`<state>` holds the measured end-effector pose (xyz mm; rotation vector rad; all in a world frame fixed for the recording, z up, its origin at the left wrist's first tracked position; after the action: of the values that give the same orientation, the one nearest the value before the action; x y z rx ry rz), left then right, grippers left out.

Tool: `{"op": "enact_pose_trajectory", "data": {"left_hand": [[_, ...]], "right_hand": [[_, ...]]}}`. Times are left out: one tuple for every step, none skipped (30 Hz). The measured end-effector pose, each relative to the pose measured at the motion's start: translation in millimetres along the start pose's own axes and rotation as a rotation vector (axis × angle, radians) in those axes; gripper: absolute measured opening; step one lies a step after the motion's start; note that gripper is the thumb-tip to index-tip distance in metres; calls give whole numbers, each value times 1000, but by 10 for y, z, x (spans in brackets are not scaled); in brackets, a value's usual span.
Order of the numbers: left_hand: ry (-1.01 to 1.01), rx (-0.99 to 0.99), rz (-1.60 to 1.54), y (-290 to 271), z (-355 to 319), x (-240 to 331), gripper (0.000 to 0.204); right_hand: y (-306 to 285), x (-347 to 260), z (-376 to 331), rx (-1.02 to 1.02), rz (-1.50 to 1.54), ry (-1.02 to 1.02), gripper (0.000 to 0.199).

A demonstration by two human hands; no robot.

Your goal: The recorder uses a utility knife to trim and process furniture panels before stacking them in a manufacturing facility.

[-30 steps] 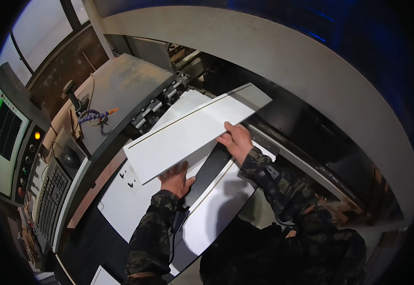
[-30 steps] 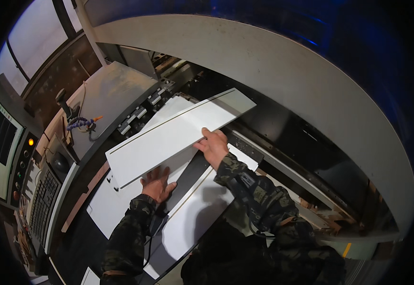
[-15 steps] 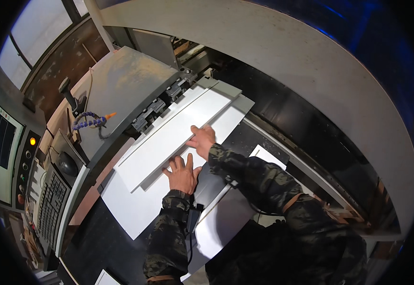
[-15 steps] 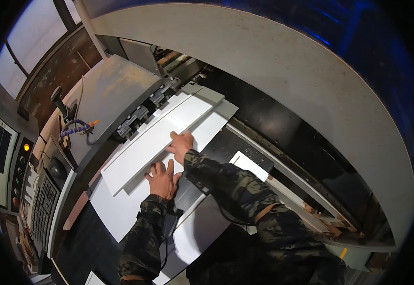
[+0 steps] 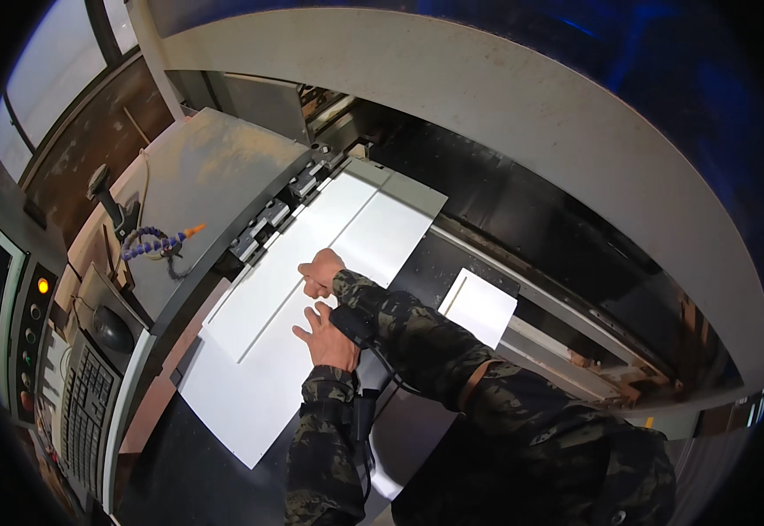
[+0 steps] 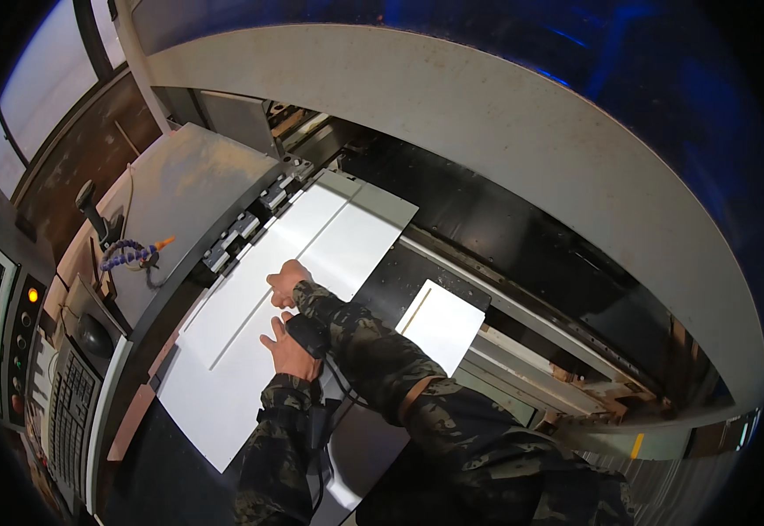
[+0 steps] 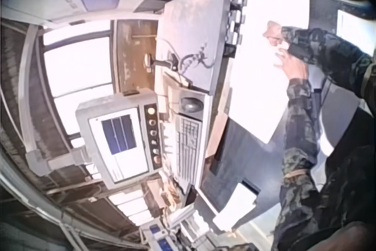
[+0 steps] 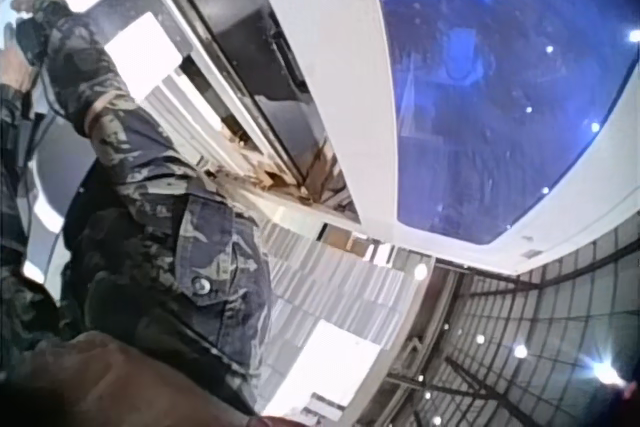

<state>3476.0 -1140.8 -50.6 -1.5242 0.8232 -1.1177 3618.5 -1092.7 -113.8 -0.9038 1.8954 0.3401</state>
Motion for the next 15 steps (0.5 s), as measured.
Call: {"op": "enact_pose_trajectory", "data": {"left_hand": [[-14,-18,-25,-7,2,-9,45],[5,10,9,5,16,37,42],[20,12,2,28,53,73,42],[0,-21,39,64,65,47,49],[-20,-54,77,99,72,31,57],[-19,-56,73,105,68,40,57],[-17,-39,56,66,60,54,56],[-14,-22,39,43,61,72,56],[-9,-23,36,75,76,76,56],[-28,5,43,111,32,-65,55],[-20,37,45,93,18,-64,54],[-23,34,43,103,8,-69,54],[-15,17,47,100,26,-35,53],[-8,-1,51,111,40,-5,53],[-12,-4,47,126,46,18,53]], "right_hand": [[-8,-8,76,8,-2,-3,32],[-81,16,141,2,-6,-2,31],[-159,48,202,-4,-10,-1,30],[-174,34,203,-4,-14,3,30],[-221,17,208,14,-21,9,29],[-268,5,206,33,-28,14,28],[-296,-10,207,36,-29,16,28],[-349,-4,203,60,-11,36,28],[-402,11,192,84,8,57,28],[-235,-75,62,91,109,43,32],[-235,-83,33,90,107,46,32],[-236,-93,11,90,119,47,31],[-269,-95,12,94,130,46,31],[-294,-83,11,94,127,49,31],[-343,-69,8,120,122,42,31]]}}
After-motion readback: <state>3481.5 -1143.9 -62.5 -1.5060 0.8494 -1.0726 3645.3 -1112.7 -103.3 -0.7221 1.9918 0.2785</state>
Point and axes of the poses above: each hand's wrist, its own z-axis towards the middle knuckle, its own y-axis out of the palm, x = y × z, the point moved 9 cm from there along z, towards the middle knuckle, and after that the axes turned 9 degrees about -z, right-handed, at the moved point
